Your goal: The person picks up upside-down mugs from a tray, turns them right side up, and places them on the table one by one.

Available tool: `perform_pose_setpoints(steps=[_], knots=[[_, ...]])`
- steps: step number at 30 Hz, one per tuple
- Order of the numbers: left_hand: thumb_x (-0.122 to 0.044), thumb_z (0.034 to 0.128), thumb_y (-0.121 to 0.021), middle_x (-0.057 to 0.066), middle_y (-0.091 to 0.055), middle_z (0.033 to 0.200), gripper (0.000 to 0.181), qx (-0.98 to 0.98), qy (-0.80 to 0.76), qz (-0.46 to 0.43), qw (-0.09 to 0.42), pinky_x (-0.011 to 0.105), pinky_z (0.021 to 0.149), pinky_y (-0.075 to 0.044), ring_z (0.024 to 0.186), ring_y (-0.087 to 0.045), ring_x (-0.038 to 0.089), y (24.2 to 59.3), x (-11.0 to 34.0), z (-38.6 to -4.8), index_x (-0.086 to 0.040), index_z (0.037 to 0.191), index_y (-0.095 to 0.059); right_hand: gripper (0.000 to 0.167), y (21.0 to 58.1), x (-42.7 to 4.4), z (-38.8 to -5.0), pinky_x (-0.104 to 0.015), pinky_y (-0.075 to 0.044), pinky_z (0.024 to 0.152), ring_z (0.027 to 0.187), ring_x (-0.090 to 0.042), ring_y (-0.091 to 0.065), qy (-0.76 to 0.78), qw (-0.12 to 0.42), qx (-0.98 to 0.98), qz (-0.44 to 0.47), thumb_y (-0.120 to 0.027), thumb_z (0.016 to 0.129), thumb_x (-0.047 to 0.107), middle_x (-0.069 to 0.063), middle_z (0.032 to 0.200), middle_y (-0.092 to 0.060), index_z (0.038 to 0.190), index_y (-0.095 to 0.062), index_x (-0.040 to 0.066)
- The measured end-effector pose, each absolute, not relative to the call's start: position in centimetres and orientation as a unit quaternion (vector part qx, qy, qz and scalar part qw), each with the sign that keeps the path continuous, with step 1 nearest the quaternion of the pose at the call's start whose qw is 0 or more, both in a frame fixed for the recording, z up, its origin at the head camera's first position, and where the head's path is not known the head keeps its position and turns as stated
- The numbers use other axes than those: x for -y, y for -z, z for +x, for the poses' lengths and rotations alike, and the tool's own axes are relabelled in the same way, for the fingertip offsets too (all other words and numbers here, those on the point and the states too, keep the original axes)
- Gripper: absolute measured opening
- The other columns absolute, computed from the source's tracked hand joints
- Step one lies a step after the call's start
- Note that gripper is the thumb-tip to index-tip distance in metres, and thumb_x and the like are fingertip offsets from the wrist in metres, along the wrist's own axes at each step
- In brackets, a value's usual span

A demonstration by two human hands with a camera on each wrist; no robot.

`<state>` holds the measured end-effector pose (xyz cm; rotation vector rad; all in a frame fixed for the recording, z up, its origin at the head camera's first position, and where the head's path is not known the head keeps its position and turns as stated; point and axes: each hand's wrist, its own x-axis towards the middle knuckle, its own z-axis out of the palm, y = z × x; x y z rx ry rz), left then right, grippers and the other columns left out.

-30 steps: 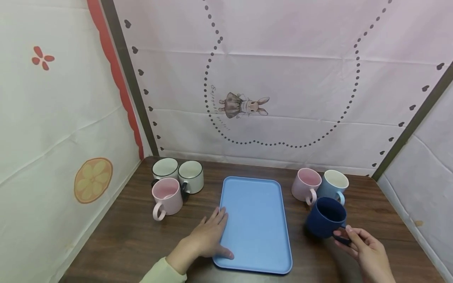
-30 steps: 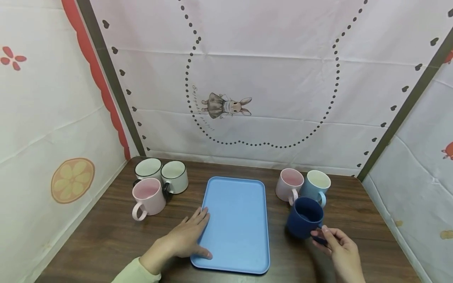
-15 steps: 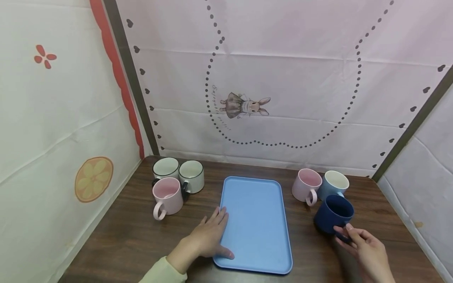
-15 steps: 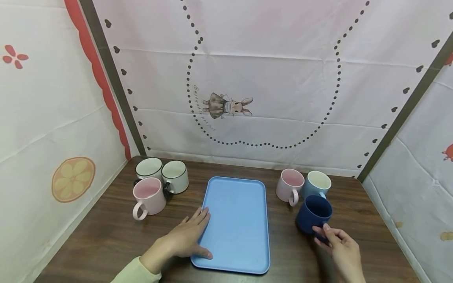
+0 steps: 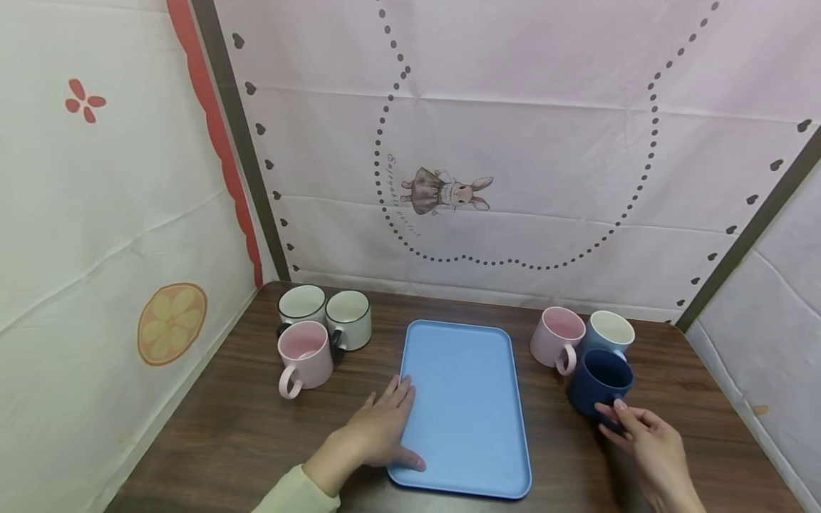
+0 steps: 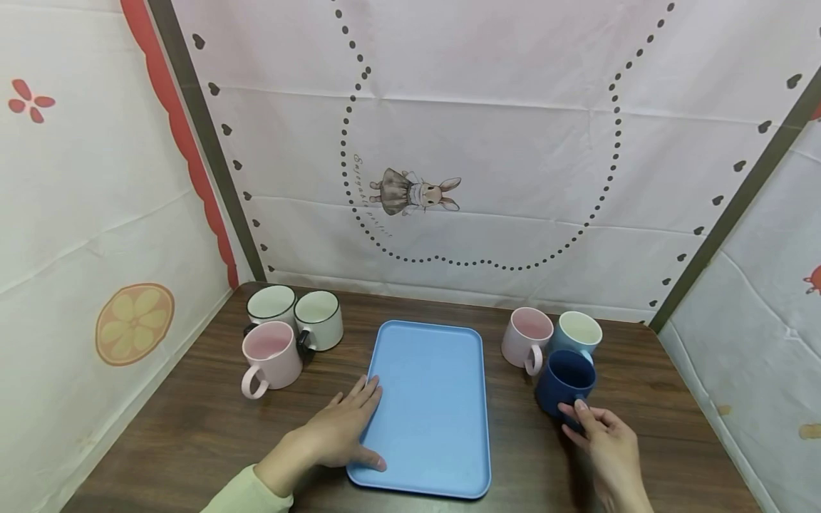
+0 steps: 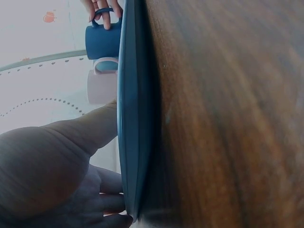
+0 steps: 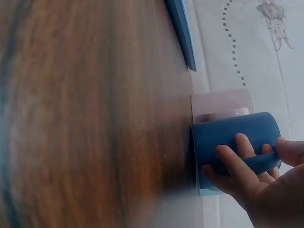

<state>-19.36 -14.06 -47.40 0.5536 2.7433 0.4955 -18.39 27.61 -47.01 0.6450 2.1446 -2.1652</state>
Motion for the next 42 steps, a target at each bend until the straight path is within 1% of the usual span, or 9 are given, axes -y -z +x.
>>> perform_pose_setpoints(steps=[7,19,24,30,32,33,36,38,42], knots=[[-0.063,0.0721,-0.085,0.019,-0.017,0.172,0.123,-0.954,-0.171,0.192,0.151,0.069,0.123,-0.022,0.161,-0.012,0.04,47.4,14.0,-19.4,0.001,0.16,-0.029,0.029,47.4,-27.4,-18.8,-0.031,-0.061,0.093,0.098,0.002,-0.073,0.697,0.019,-0.688,0.201,-0.052,0.108,0.032,0.012,0.1,-0.078,0.108,-0.059,0.003],[-0.062,0.0714,-0.086,0.02,-0.017,0.172,0.124,-0.955,-0.171,0.19,0.149,0.068,0.124,-0.022,0.161,-0.012,0.039,47.4,14.1,-19.3,0.002,0.16,-0.029,0.03,47.5,-27.1,-19.4,-0.031,-0.061,0.093,0.098,0.002,-0.072,0.694,0.029,-0.693,0.193,-0.051,0.109,0.032,0.011,0.1,-0.079,0.109,-0.057,0.002],[-0.062,0.0714,-0.086,0.019,-0.018,0.172,0.123,-0.956,-0.17,0.188,0.15,0.069,0.123,-0.022,0.161,-0.013,0.04,47.5,14.1,-19.4,0.002,0.16,-0.029,0.03,47.5,-27.1,-19.5,-0.03,-0.062,0.091,0.097,0.003,-0.072,0.691,0.029,-0.697,0.189,-0.052,0.108,0.032,0.011,0.099,-0.079,0.113,-0.054,0.002],[-0.063,0.0715,-0.086,0.019,-0.017,0.173,0.123,-0.955,-0.171,0.188,0.153,0.069,0.124,-0.021,0.161,-0.012,0.04,47.6,14.0,-19.5,0.001,0.161,-0.029,0.033,47.5,-27.6,-19.0,-0.031,-0.063,0.088,0.095,-0.001,-0.073,0.682,0.027,-0.705,0.191,-0.056,0.107,0.03,0.013,0.098,-0.076,0.125,-0.045,0.004],[-0.063,0.0716,-0.086,0.019,-0.017,0.173,0.124,-0.955,-0.171,0.189,0.153,0.069,0.124,-0.021,0.161,-0.012,0.04,47.6,14.1,-19.5,0.001,0.161,-0.029,0.036,47.5,-27.7,-18.8,-0.031,-0.063,0.086,0.092,-0.003,-0.073,0.669,0.02,-0.715,0.2,-0.059,0.106,0.029,0.014,0.101,-0.071,0.128,-0.044,0.005],[-0.063,0.0717,-0.085,0.019,-0.017,0.173,0.124,-0.955,-0.17,0.189,0.153,0.069,0.124,-0.021,0.161,-0.012,0.04,47.7,14.1,-19.5,0.001,0.161,-0.028,0.038,47.5,-27.7,-18.6,-0.031,-0.063,0.085,0.091,-0.003,-0.073,0.664,0.015,-0.719,0.204,-0.062,0.105,0.028,0.012,0.103,-0.068,0.13,-0.044,0.005],[-0.063,0.072,-0.085,0.019,-0.017,0.173,0.123,-0.955,-0.17,0.191,0.153,0.069,0.124,-0.021,0.161,-0.012,0.039,47.8,14.1,-19.5,0.001,0.161,-0.028,0.044,47.3,-27.7,-18.2,-0.027,-0.063,0.081,0.088,0.001,-0.067,0.64,-0.006,-0.737,0.218,-0.068,0.101,0.027,0.005,0.106,-0.058,0.132,-0.045,0.004],[-0.063,0.0721,-0.085,0.019,-0.017,0.173,0.123,-0.955,-0.17,0.191,0.152,0.069,0.124,-0.021,0.161,-0.012,0.039,47.8,14.1,-19.5,0.001,0.161,-0.028,0.04,47.1,-27.6,-17.9,-0.023,-0.062,0.076,0.085,0.002,-0.062,0.624,-0.03,-0.745,0.235,-0.07,0.1,0.023,0.004,0.103,-0.055,0.127,-0.048,0.004],[-0.063,0.0718,-0.086,0.019,-0.017,0.172,0.123,-0.955,-0.173,0.19,0.151,0.069,0.123,-0.021,0.161,-0.012,0.039,47.8,14.2,-19.5,0.001,0.161,-0.029,0.024,46.7,-27.1,-17.3,-0.017,-0.058,0.066,0.077,0.0,-0.055,0.608,-0.091,-0.746,0.258,-0.072,0.097,0.014,0.008,0.087,-0.054,0.109,-0.054,0.004]])
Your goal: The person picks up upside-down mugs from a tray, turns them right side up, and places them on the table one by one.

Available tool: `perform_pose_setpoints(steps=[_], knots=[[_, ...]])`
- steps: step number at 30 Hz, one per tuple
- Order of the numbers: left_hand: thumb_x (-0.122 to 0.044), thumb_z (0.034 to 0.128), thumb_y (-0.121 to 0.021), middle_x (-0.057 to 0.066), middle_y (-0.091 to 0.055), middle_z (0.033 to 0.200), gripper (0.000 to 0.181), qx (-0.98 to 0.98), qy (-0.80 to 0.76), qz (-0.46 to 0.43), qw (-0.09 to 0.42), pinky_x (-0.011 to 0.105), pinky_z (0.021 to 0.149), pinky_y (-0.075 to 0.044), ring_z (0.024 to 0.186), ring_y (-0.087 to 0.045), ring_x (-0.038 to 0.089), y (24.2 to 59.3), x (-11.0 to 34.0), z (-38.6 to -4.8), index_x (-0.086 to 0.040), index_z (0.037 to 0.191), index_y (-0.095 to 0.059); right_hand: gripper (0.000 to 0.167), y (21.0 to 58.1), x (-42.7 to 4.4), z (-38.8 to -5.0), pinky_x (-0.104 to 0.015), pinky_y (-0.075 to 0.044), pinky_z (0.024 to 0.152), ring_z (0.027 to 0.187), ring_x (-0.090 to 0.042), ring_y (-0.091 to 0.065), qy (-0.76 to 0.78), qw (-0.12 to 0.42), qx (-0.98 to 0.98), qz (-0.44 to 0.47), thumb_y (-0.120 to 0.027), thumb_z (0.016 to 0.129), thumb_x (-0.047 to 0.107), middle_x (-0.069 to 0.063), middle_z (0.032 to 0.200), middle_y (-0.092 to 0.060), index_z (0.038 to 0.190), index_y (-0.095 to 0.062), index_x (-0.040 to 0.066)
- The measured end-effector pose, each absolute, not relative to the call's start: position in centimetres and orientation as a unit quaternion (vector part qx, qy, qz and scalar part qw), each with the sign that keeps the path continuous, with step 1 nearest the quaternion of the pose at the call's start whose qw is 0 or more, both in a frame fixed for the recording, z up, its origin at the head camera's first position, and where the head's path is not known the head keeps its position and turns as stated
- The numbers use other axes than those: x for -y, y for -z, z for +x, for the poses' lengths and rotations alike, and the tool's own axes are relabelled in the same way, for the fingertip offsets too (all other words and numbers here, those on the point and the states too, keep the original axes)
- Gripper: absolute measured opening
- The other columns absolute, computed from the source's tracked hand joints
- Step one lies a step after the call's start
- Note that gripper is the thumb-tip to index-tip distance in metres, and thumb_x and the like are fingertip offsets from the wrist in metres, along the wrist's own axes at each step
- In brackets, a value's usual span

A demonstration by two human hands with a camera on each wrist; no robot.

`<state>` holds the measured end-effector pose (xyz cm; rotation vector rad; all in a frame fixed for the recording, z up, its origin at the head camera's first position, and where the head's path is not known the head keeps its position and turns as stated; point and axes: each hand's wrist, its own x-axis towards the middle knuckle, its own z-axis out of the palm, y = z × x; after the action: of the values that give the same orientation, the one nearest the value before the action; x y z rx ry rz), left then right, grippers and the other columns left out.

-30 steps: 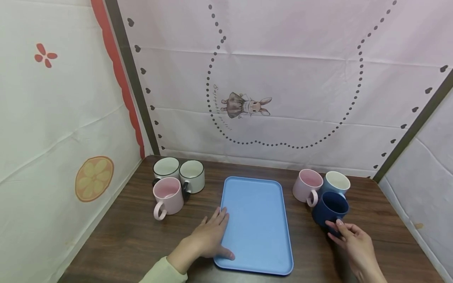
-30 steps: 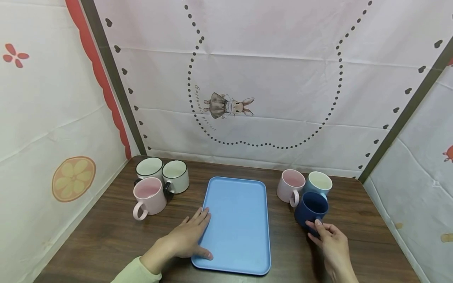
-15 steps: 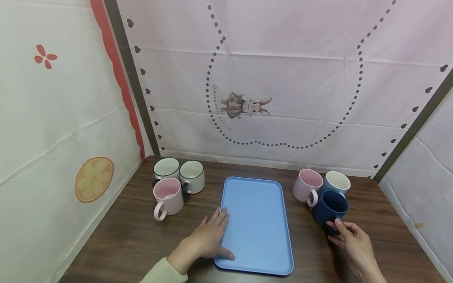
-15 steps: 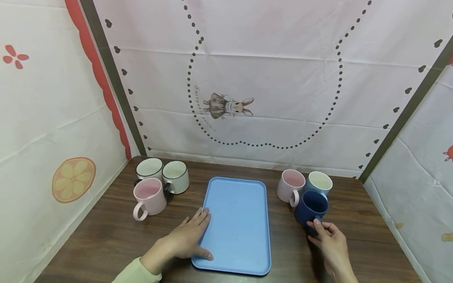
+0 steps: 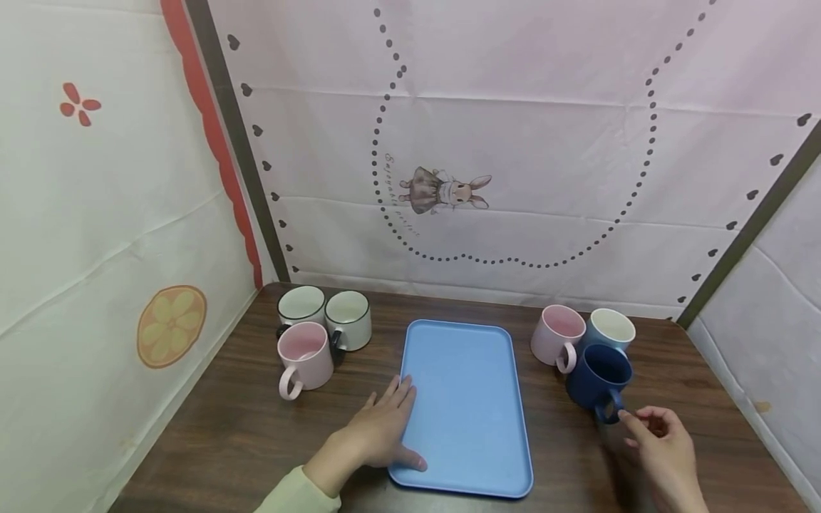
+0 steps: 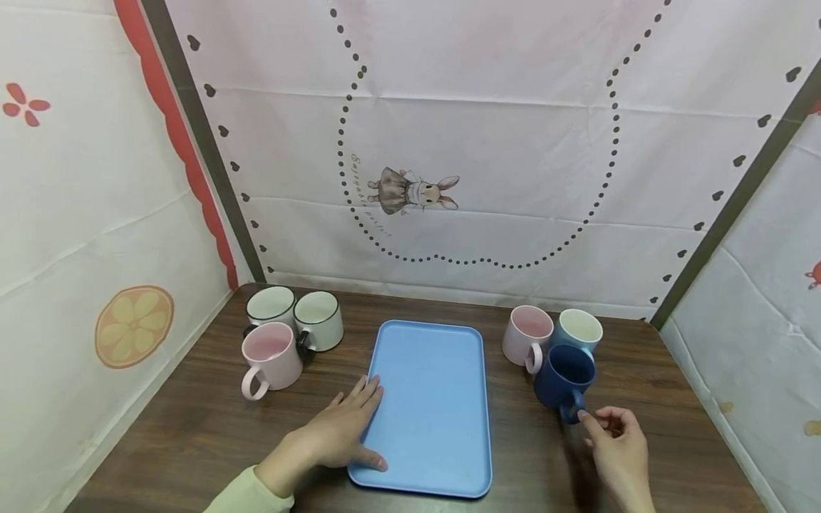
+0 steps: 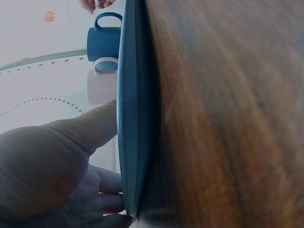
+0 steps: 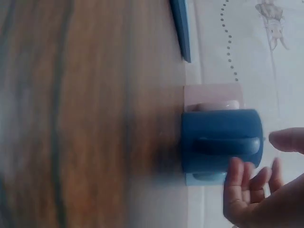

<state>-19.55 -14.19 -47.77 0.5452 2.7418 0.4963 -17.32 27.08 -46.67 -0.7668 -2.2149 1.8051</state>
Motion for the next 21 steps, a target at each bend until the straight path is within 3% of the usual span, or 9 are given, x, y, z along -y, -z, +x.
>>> perform_pose_setpoints(steps=[6,13,17,21], knots=[[-0.063,0.0716,-0.086,0.02,-0.019,0.172,0.123,-0.955,-0.179,0.184,0.151,0.07,0.123,-0.022,0.161,-0.013,0.039,47.7,14.7,-19.5,0.0,0.16,-0.03,0.018,46.0,-24.7,-17.1,-0.016,-0.056,0.062,0.072,0.001,-0.058,-0.571,0.148,0.787,-0.181,-0.071,0.097,0.009,0.016,0.081,-0.058,0.102,-0.057,0.0],[-0.063,0.0714,-0.087,0.02,-0.02,0.172,0.121,-0.952,-0.198,0.183,0.146,0.071,0.122,-0.022,0.16,-0.015,0.041,47.4,15.1,-19.6,-0.003,0.161,-0.031,0.013,45.8,-21.1,-17.5,-0.02,-0.055,0.064,0.073,-0.005,-0.058,-0.535,0.159,0.825,-0.089,-0.069,0.099,0.009,0.009,0.084,-0.059,0.106,-0.062,0.0],[-0.064,0.0792,-0.08,0.021,-0.021,0.171,0.113,-0.953,-0.217,0.184,0.105,0.069,0.123,-0.023,0.159,-0.016,0.043,47.1,14.8,-19.9,-0.003,0.161,-0.032,0.014,45.7,-20.0,-18.1,-0.019,-0.051,0.066,0.078,-0.004,-0.058,-0.495,0.16,0.853,-0.029,-0.068,0.101,0.014,0.003,0.092,-0.063,0.112,-0.068,0.006],[-0.062,0.09,-0.07,0.023,-0.024,0.17,0.099,-0.959,-0.223,0.17,0.033,0.069,0.122,-0.026,0.158,-0.019,0.044,46.9,14.3,-20.8,-0.003,0.16,-0.033,0.024,45.6,-18.9,-19.0,-0.017,-0.053,0.075,0.091,-0.006,-0.06,-0.443,0.155,0.883,0.033,-0.066,0.102,0.018,-0.004,0.107,-0.066,0.124,-0.067,0.009]])
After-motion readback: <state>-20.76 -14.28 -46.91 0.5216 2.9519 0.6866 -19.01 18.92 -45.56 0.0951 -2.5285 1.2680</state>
